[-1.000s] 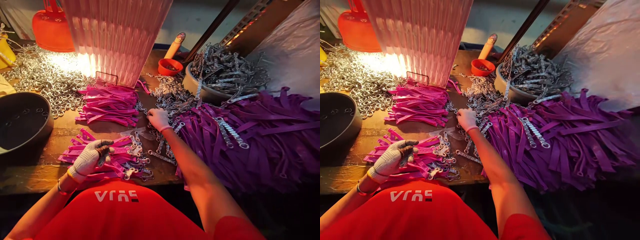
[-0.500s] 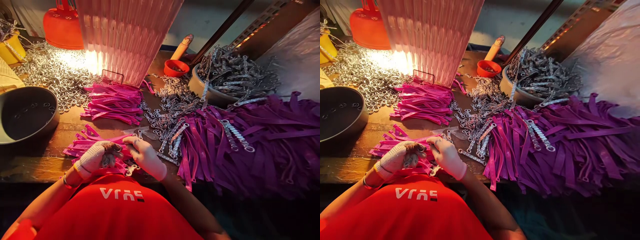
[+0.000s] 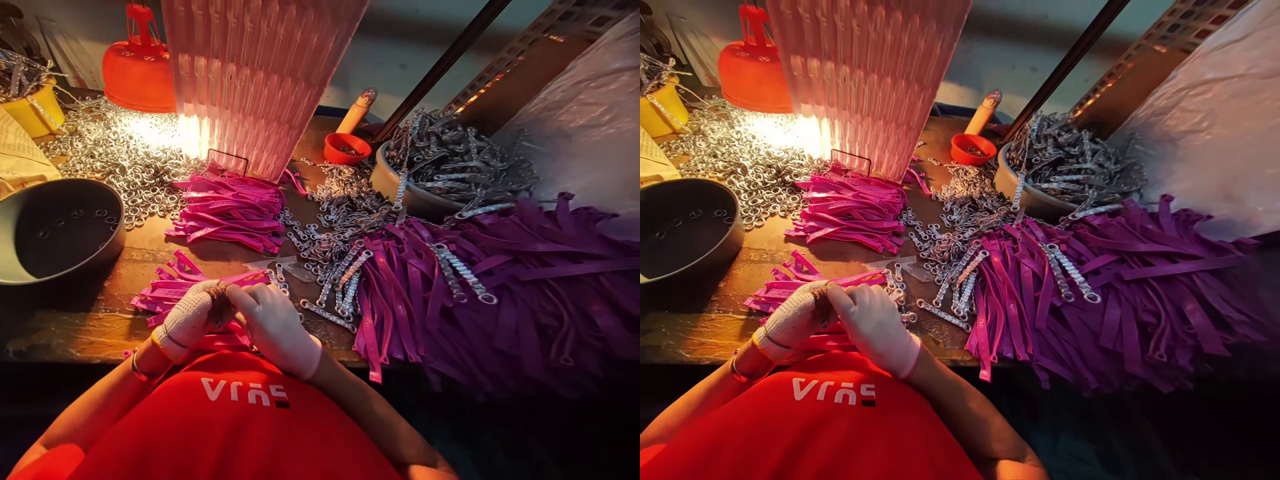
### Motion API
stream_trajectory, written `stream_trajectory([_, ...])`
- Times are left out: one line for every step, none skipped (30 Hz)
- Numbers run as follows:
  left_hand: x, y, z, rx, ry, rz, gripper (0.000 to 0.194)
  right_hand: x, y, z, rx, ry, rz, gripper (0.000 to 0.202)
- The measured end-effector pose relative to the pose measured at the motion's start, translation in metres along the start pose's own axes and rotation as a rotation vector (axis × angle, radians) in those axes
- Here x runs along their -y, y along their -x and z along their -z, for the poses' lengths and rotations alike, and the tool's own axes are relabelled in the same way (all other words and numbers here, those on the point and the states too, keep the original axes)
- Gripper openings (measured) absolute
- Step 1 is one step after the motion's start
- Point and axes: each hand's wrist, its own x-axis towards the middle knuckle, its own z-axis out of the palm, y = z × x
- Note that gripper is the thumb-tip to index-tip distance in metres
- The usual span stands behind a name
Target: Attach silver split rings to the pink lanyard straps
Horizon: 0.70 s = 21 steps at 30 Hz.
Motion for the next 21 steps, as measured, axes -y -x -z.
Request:
stream_trajectory([0.002,0.000,0.001,0.001,0.024,-0.003,0.030,0.002,-0.001,-0.001,0.009,0.050,0.024,0.033])
stream_trajectory([0.003,0.000,0.001,0.002,0.047,0.006,0.028,0.004,-0.002,-0.002,0.012,0.085,0.043,0.033])
stream_trajectory([0.004,0.001,0.000,0.008,0.067,0.010,0.026,0.005,-0.002,-0.004,0.013,0.106,0.056,0.033])
stream_trajectory([0.003,0.001,-0.001,0.024,0.079,0.010,0.025,0.005,-0.003,-0.006,0.014,0.113,0.065,0.032])
stream_trajectory([0.003,0.002,-0.002,0.038,0.090,0.012,0.025,0.004,-0.004,-0.008,0.013,0.108,0.067,0.031])
stream_trajectory([0.001,0.002,-0.003,0.044,0.104,0.013,0.025,0.003,-0.004,-0.010,0.006,0.086,0.058,0.030])
stream_trajectory([0.000,0.003,-0.005,0.040,0.117,0.014,0.024,0.001,-0.004,-0.012,-0.012,0.042,0.043,0.030])
stream_trajectory([-0.001,0.004,-0.006,0.020,0.126,0.018,0.023,0.000,-0.004,-0.013,-0.041,-0.032,0.020,0.030])
stream_trajectory([-0.003,0.004,-0.008,-0.006,0.127,0.026,0.023,-0.002,-0.004,-0.014,-0.078,-0.135,-0.011,0.031])
stream_trajectory([-0.004,0.005,-0.009,-0.025,0.116,0.034,0.024,-0.003,-0.003,-0.015,-0.115,-0.257,-0.051,0.034])
stream_trajectory([-0.006,0.006,-0.010,-0.038,0.088,0.040,0.026,-0.004,-0.002,-0.015,-0.146,-0.384,-0.097,0.035])
stream_trajectory([-0.007,0.007,-0.011,-0.039,0.041,0.050,0.027,-0.005,-0.001,-0.015,-0.164,-0.498,-0.144,0.036])
stream_trajectory([-0.009,0.009,-0.011,-0.036,-0.013,0.063,0.026,-0.004,0.000,-0.015,-0.171,-0.581,-0.188,0.036])
stream_trajectory([-0.011,0.009,-0.012,-0.030,-0.069,0.074,0.027,-0.004,0.001,-0.015,-0.176,-0.618,-0.228,0.036])
stream_trajectory([-0.012,0.010,-0.012,-0.030,-0.119,0.078,0.029,-0.003,0.002,-0.016,-0.184,-0.604,-0.259,0.036])
stream_trajectory([-0.014,0.010,-0.013,-0.043,-0.160,0.074,0.032,-0.003,0.002,-0.016,-0.190,-0.550,-0.274,0.036])
stream_trajectory([-0.015,0.009,-0.013,-0.063,-0.191,0.067,0.034,-0.003,0.002,-0.018,-0.192,-0.470,-0.273,0.036])
stream_trajectory([-0.015,0.007,-0.013,-0.087,-0.206,0.062,0.035,-0.002,0.001,-0.019,-0.187,-0.380,-0.264,0.034])
stream_trajectory([-0.015,0.005,-0.013,-0.114,-0.207,0.066,0.036,-0.003,-0.001,-0.021,-0.174,-0.290,-0.253,0.030])
stream_trajectory([-0.015,0.002,-0.014,-0.139,-0.198,0.084,0.036,-0.003,-0.003,-0.022,-0.157,-0.208,-0.244,0.026])
stream_trajectory([-0.015,-0.001,-0.014,-0.154,-0.185,0.114,0.037,-0.003,-0.005,-0.024,-0.136,-0.137,-0.235,0.022])
